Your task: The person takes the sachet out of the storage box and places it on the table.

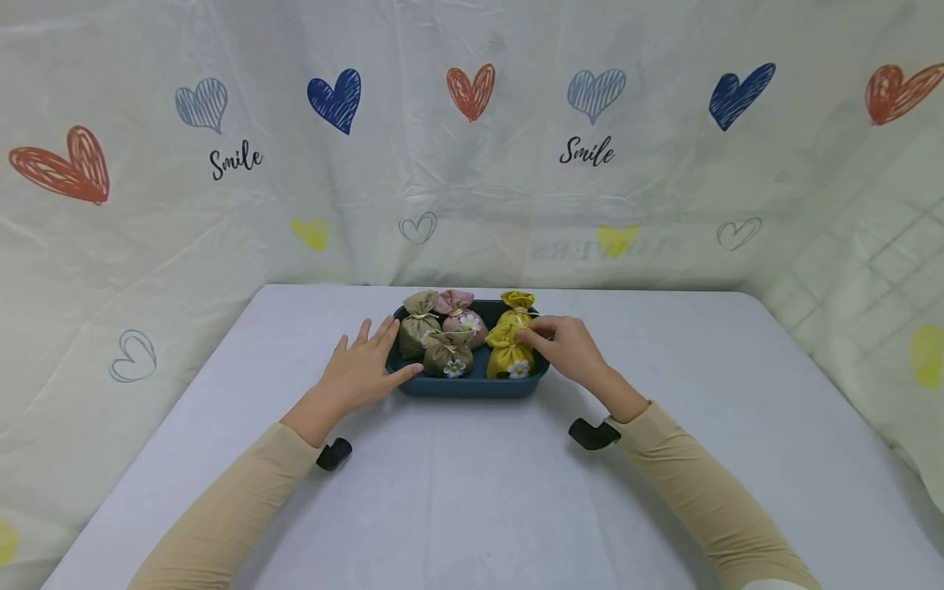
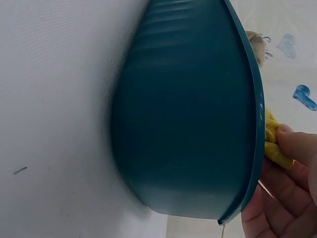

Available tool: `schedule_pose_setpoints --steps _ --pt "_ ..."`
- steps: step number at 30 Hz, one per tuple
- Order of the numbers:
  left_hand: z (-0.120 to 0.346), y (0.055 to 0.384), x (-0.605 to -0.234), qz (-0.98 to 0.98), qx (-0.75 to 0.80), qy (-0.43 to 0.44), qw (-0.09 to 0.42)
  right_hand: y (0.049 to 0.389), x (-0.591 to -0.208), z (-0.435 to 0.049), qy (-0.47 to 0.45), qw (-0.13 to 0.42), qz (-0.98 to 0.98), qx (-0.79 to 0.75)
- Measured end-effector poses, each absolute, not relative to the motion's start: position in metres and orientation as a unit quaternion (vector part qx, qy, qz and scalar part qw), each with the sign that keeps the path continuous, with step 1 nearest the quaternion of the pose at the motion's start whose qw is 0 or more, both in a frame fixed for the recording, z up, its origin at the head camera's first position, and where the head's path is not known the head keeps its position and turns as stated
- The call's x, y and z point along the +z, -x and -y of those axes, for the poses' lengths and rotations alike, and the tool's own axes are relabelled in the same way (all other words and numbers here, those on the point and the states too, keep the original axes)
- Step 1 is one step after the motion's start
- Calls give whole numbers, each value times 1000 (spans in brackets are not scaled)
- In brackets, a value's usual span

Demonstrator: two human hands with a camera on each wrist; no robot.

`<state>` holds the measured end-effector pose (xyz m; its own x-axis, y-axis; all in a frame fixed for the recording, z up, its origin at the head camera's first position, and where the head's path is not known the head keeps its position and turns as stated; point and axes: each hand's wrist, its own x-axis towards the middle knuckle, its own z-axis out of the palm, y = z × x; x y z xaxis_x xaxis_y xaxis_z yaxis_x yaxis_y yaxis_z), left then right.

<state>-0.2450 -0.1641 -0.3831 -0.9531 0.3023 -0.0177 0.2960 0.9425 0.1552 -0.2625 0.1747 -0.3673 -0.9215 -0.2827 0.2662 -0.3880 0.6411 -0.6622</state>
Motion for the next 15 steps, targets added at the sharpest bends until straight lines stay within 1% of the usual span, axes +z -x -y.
schedule_pose_setpoints --steps 11,15 --pt "164 245 -384 -985 76 -152 19 262 -365 -170 -183 99 892 401" --pt "164 245 -384 -985 76 -153 19 261 -366 -167 -187 98 888 410"
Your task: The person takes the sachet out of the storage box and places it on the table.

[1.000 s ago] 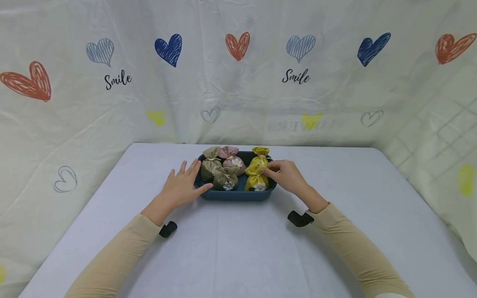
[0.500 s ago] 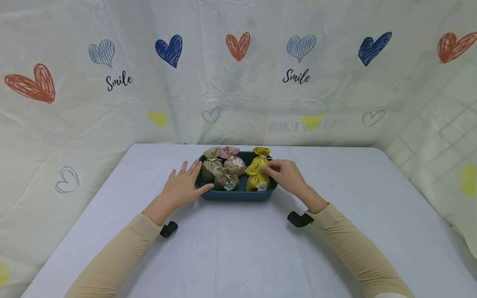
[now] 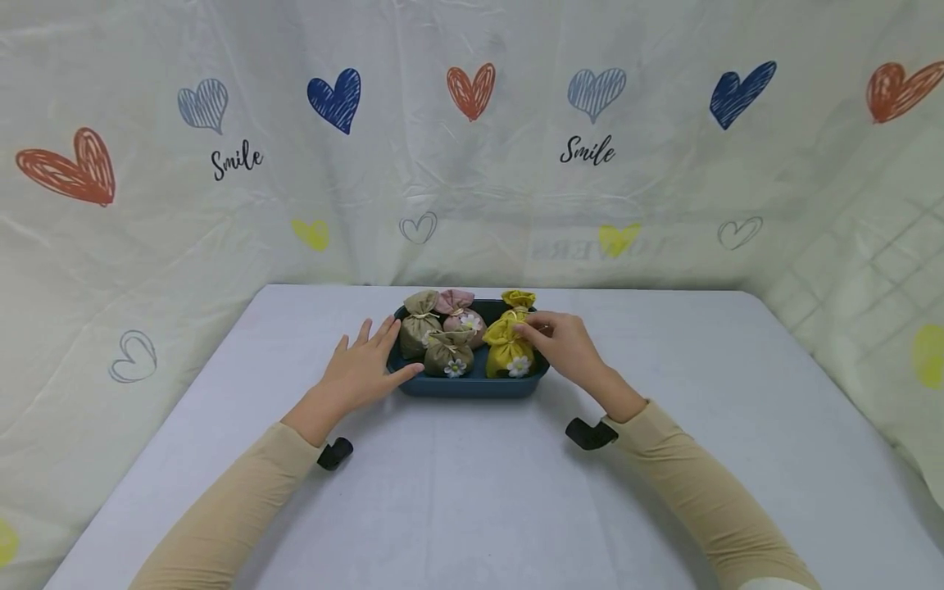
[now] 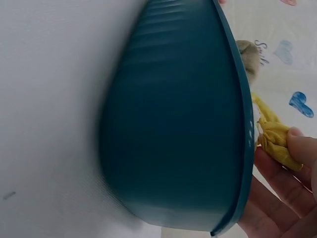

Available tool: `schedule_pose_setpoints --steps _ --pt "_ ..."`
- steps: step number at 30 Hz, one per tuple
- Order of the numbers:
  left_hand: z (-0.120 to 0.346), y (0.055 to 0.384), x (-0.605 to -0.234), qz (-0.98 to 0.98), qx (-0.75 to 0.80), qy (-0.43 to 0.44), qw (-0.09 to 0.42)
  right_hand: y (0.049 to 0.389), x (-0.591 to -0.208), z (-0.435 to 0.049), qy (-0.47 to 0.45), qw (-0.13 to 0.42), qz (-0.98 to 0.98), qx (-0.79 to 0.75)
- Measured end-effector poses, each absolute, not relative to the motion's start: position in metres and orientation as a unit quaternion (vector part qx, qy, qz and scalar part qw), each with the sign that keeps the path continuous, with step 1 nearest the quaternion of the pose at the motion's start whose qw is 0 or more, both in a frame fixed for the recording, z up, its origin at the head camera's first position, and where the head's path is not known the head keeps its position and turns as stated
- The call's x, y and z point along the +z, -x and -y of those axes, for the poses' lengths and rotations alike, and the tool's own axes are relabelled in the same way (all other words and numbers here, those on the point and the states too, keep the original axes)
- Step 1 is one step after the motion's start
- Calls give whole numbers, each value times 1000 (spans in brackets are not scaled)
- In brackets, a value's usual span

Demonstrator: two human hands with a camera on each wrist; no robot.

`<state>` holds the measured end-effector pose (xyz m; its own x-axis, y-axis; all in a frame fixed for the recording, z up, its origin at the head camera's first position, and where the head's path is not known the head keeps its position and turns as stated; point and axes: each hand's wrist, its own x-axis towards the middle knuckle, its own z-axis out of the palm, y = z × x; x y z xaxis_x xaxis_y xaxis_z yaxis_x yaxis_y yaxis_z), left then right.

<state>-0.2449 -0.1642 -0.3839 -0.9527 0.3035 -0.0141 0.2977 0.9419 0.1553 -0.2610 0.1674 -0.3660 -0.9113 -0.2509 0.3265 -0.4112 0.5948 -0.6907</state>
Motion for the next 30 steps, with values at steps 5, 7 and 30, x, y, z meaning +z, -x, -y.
schedule_pose_setpoints --steps 5,7,30 --pt "163 243 -381 -986 76 -150 22 260 -368 -166 -181 84 875 441" --pt "162 242 -380 -985 77 -150 22 260 -368 -166 -174 78 867 460" --pt "162 242 -379 -986 74 -146 35 265 -356 -177 -152 78 836 522"
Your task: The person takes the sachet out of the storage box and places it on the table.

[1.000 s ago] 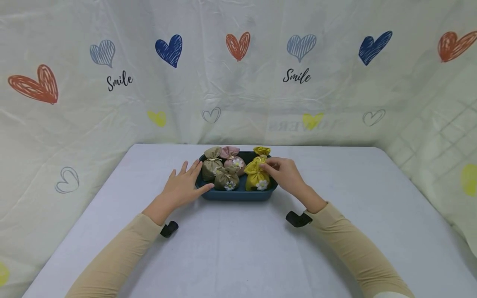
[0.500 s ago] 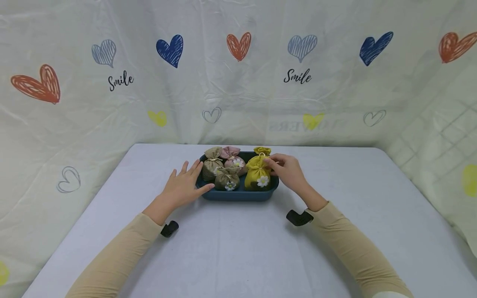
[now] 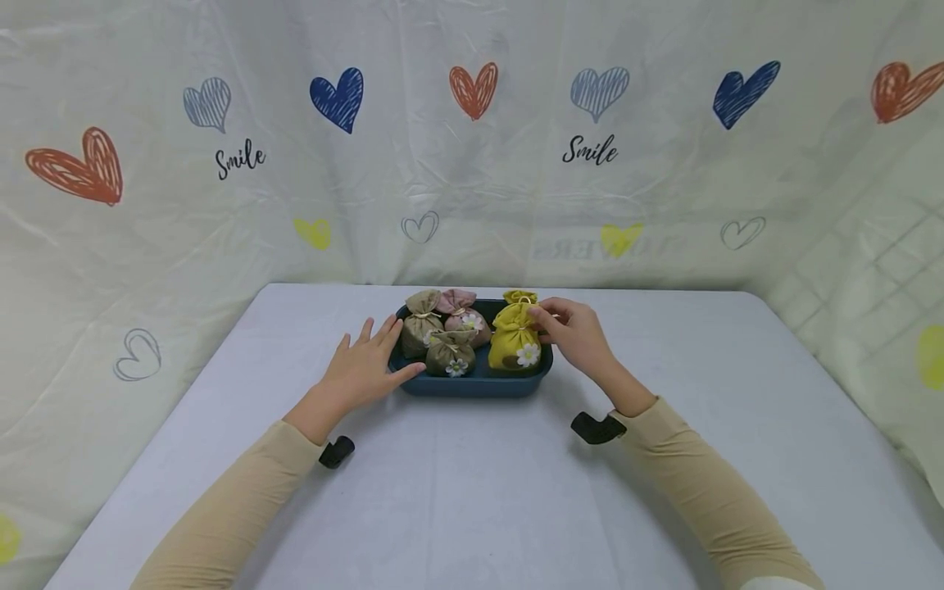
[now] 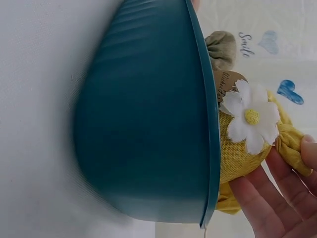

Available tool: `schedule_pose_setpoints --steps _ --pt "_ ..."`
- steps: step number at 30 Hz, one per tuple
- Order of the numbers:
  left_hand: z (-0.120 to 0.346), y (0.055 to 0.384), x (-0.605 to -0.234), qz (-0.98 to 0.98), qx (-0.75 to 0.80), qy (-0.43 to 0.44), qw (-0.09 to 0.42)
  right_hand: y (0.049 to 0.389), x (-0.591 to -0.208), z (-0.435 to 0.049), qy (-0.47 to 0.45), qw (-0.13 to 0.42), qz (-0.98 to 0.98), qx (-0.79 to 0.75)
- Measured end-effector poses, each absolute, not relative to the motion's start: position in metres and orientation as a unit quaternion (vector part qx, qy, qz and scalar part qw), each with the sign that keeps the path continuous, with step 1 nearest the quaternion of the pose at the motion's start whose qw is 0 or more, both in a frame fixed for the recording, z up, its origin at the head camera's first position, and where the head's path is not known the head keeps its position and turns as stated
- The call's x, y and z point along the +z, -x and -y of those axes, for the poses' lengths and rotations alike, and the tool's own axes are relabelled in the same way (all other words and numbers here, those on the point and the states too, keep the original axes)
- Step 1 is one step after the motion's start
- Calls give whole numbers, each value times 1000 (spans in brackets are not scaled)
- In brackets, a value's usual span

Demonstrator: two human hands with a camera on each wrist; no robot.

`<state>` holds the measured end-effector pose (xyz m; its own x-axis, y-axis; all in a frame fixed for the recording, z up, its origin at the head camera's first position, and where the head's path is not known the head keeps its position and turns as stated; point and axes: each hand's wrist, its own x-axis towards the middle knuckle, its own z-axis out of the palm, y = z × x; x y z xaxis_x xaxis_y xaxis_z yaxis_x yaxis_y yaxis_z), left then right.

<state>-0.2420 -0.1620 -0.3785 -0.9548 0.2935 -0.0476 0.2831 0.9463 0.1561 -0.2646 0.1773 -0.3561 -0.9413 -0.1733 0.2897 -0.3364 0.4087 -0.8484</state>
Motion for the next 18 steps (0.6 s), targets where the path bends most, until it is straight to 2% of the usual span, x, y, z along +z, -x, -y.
schedule_pose_setpoints --steps 18 --pt "162 242 -378 -986 75 -146 39 260 -338 -189 -162 113 827 527"
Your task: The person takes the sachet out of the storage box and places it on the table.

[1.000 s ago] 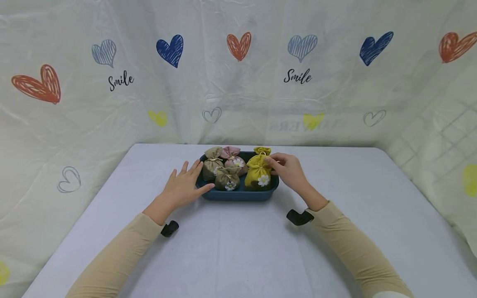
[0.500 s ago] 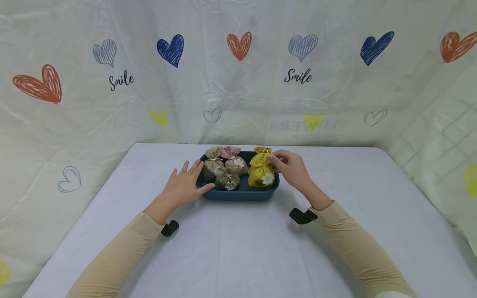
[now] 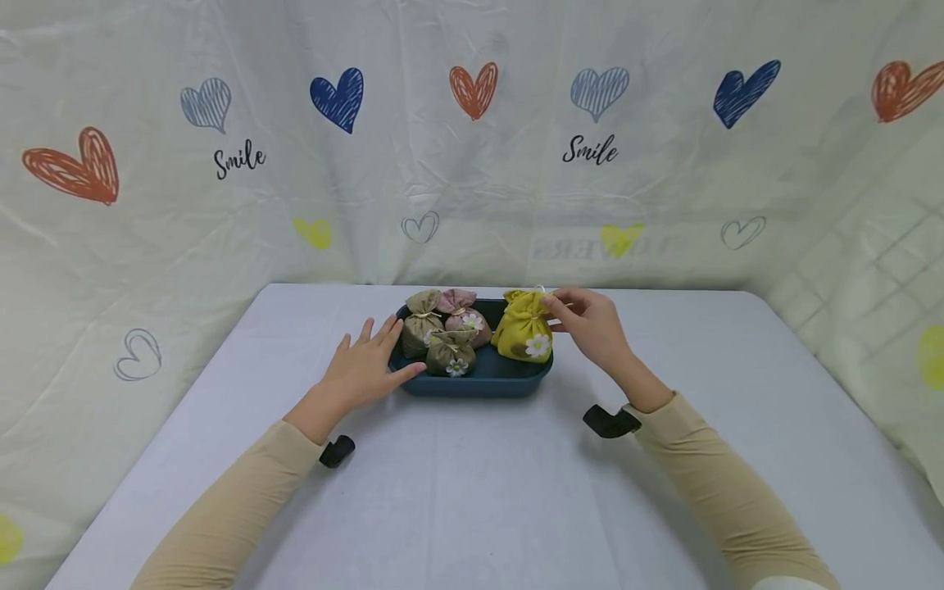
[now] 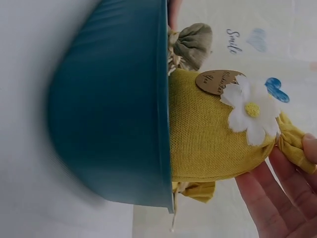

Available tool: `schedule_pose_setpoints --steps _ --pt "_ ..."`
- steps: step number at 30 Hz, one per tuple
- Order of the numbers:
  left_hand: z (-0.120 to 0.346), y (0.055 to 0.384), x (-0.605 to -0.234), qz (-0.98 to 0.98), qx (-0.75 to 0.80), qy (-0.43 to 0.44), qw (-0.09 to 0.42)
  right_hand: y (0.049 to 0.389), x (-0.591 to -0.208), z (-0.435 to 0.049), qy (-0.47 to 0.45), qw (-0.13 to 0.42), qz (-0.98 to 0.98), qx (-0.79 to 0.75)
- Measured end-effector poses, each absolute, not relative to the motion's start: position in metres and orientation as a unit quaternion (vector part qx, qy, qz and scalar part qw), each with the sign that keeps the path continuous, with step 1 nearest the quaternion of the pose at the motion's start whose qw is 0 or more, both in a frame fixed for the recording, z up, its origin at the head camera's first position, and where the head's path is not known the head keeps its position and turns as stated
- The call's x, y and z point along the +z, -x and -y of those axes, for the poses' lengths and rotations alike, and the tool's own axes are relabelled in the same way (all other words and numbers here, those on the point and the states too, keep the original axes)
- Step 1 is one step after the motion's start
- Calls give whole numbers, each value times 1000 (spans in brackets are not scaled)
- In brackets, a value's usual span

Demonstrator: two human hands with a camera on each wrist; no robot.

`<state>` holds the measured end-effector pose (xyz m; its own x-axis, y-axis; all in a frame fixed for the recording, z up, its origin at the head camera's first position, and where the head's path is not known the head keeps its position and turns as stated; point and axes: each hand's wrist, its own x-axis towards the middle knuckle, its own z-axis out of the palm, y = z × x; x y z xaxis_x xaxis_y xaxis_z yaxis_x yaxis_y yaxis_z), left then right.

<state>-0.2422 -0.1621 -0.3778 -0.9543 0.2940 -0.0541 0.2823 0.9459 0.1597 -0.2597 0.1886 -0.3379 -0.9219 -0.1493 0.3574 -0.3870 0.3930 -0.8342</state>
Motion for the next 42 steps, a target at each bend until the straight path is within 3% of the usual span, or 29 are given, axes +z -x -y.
schedule_pose_setpoints --steps 42 --pt "161 240 -371 -986 75 -146 37 259 -321 -242 -129 165 831 515"
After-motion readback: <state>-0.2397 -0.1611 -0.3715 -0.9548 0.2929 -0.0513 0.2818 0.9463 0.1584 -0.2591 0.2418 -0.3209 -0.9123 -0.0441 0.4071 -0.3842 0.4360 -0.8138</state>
